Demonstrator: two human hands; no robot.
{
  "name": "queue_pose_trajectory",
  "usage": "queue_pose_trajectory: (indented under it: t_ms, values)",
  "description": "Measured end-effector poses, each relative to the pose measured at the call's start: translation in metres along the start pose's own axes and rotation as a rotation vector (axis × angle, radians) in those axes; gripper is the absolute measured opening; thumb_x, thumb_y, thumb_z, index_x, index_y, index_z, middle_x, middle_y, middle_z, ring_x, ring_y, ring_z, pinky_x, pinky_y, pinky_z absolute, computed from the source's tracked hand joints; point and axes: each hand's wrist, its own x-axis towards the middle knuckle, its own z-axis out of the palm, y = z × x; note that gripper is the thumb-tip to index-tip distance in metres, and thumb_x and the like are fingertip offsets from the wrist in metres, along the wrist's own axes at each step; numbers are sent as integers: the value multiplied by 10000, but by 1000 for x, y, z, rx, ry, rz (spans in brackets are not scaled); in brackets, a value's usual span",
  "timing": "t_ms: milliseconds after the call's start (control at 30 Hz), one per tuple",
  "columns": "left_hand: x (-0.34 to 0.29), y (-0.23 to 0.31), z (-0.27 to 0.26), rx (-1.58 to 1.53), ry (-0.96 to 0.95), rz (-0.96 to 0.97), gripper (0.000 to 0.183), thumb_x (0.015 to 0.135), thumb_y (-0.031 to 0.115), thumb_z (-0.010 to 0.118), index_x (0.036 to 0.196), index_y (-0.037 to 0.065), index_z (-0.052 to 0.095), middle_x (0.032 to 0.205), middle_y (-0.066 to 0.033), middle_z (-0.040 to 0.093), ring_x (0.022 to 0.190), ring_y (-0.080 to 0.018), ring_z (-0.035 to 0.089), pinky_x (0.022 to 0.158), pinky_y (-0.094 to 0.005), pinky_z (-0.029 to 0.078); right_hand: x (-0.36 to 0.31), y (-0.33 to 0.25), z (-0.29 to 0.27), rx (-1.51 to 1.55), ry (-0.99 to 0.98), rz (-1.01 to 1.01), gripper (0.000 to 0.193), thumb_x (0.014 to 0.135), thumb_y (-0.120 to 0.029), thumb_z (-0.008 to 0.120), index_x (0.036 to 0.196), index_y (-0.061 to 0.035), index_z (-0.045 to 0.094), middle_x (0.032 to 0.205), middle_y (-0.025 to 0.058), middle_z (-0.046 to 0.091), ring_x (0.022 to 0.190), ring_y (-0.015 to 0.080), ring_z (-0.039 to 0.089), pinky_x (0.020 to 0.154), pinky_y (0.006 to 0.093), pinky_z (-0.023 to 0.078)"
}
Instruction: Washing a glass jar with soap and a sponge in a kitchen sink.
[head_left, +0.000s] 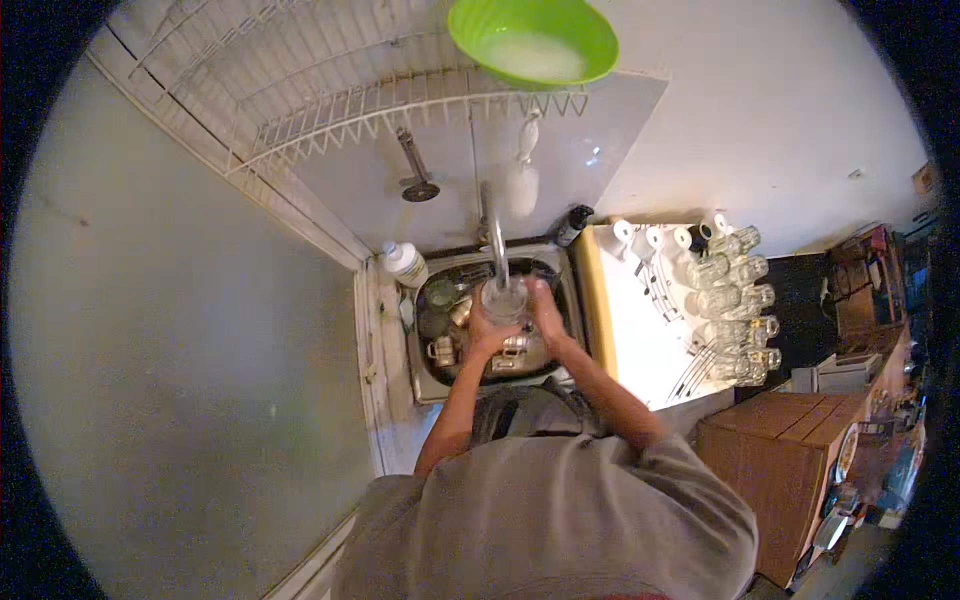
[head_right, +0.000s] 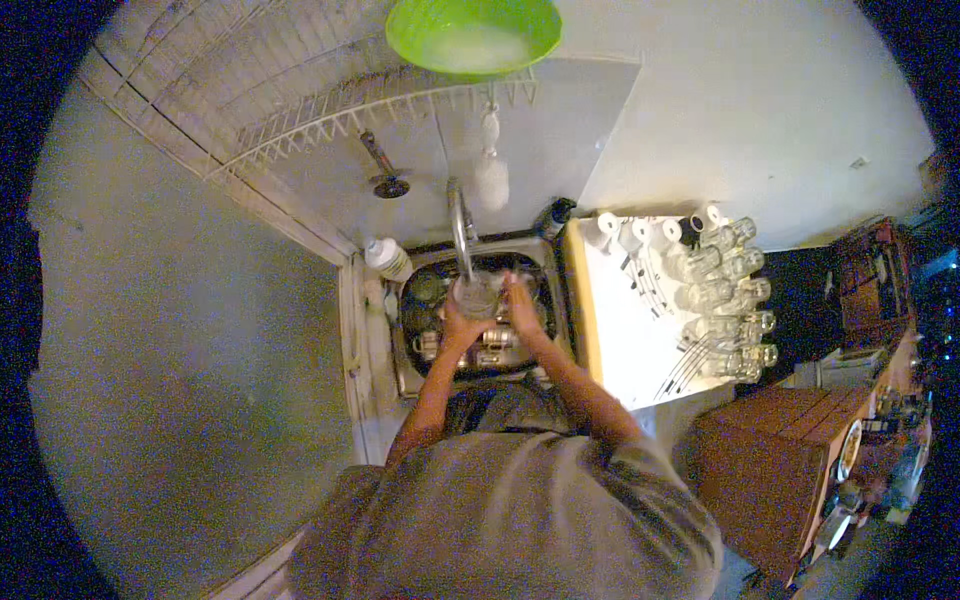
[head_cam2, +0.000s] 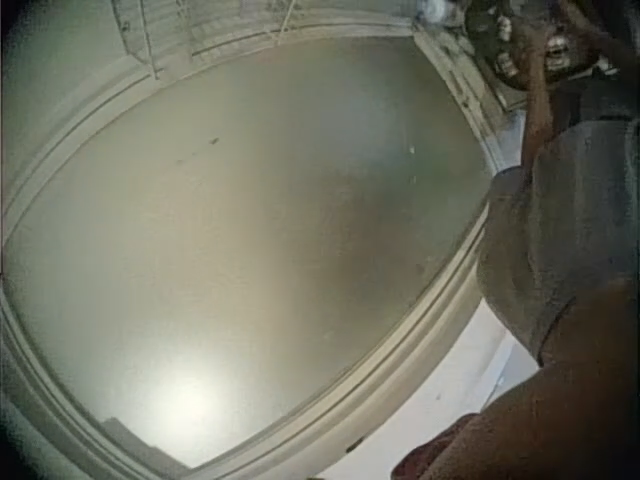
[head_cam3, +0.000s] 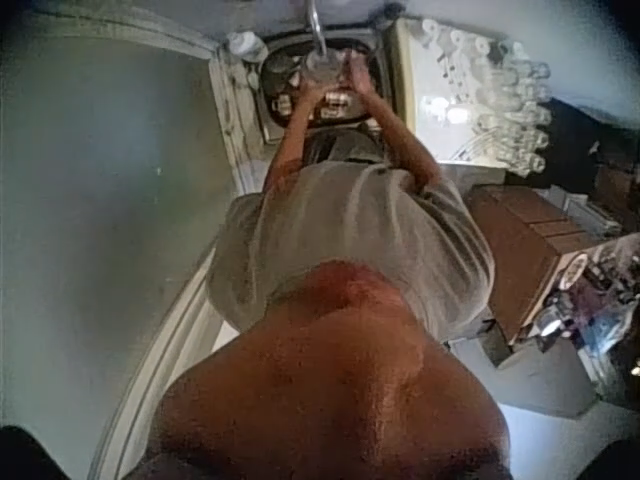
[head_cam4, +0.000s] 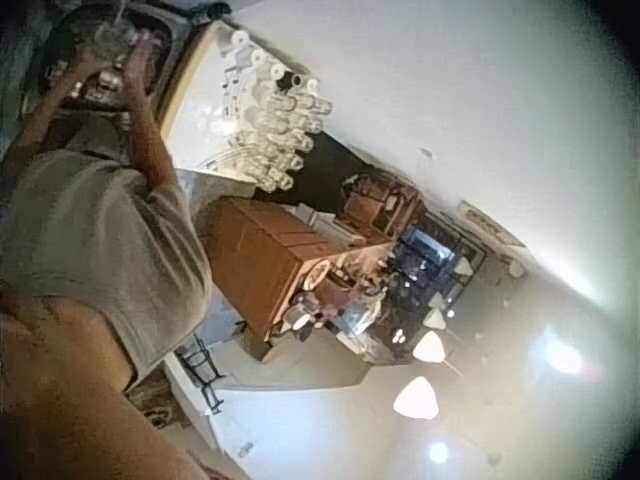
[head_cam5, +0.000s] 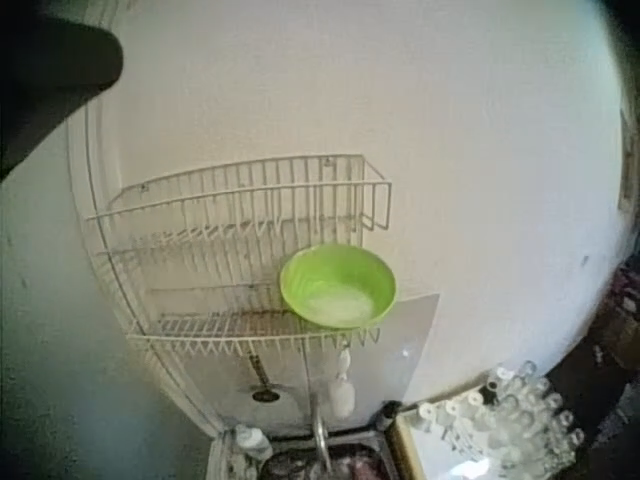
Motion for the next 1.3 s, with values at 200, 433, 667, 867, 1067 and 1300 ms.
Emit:
queue_pose_trajectory:
  t_ms: [200, 433, 667, 867, 1067, 1300]
  values:
    - [-1, -9, -14, 117, -29, 10, 861, 489, 116, 821, 1245, 37, 417, 1128, -114, 564, 1056, -225, 552, 917, -349, 443, -21, 7, 41, 937, -492, 628, 583, 910, -540, 407, 1307, -117, 458, 1277, 91, 523, 1110, 270, 542, 887, 463, 486]
    - [-5, 17, -19, 17, 45, 144, 728, 608, 243, 839, 1208, 26, 489, 1112, -141, 595, 1061, -256, 574, 926, -349, 439, -16, 11, 16, 757, -289, 688, 515, 899, -556, 443, 1197, -143, 523, 1095, 37, 595, 931, 201, 582, 790, 375, 513]
    - [-20, 35, -21, 577, -213, 388, 213, 785, 234, 671, 882, 45, 660, 878, -147, 652, 882, -333, 612, 773, -413, 488, -19, 12, 9, 865, -314, 671, 450, 887, -527, 498, 1157, -171, 546, 1060, 36, 603, 921, 200, 570, 787, 393, 493]
    - [15, 6, -32, 632, -684, 54, 255, 826, 295, 601, 829, 44, 645, 766, -133, 655, 665, -291, 630, 639, -424, 487, -18, 16, 16, 690, -369, 628, 393, 884, -493, 527, 1106, -171, 558, 1026, 0, 582, 923, 156, 550, 777, 369, 494]
    - [38, -19, -24, -489, -731, -712, 397, 918, 337, 453, 1090, 5, 586, 1131, -175, 614, 1043, -315, 600, 923, -415, 467, -13, -14, -2, 409, -147, 355, 278, 831, -364, 653, 932, -118, 573, 873, 5, 602, 746, 116, 561, 542, 265, 442]
    - [39, -31, -19, -745, -411, -704, 482, 934, 403, 446, 1105, -37, 542, 1095, -222, 617, 991, -356, 620, 872, -470, 498, -15, -42, -5, -162, 58, -163, 346, 759, -313, 739, 920, -44, 592, 856, 50, 606, 813, 110, 548, 727, 271, 459]
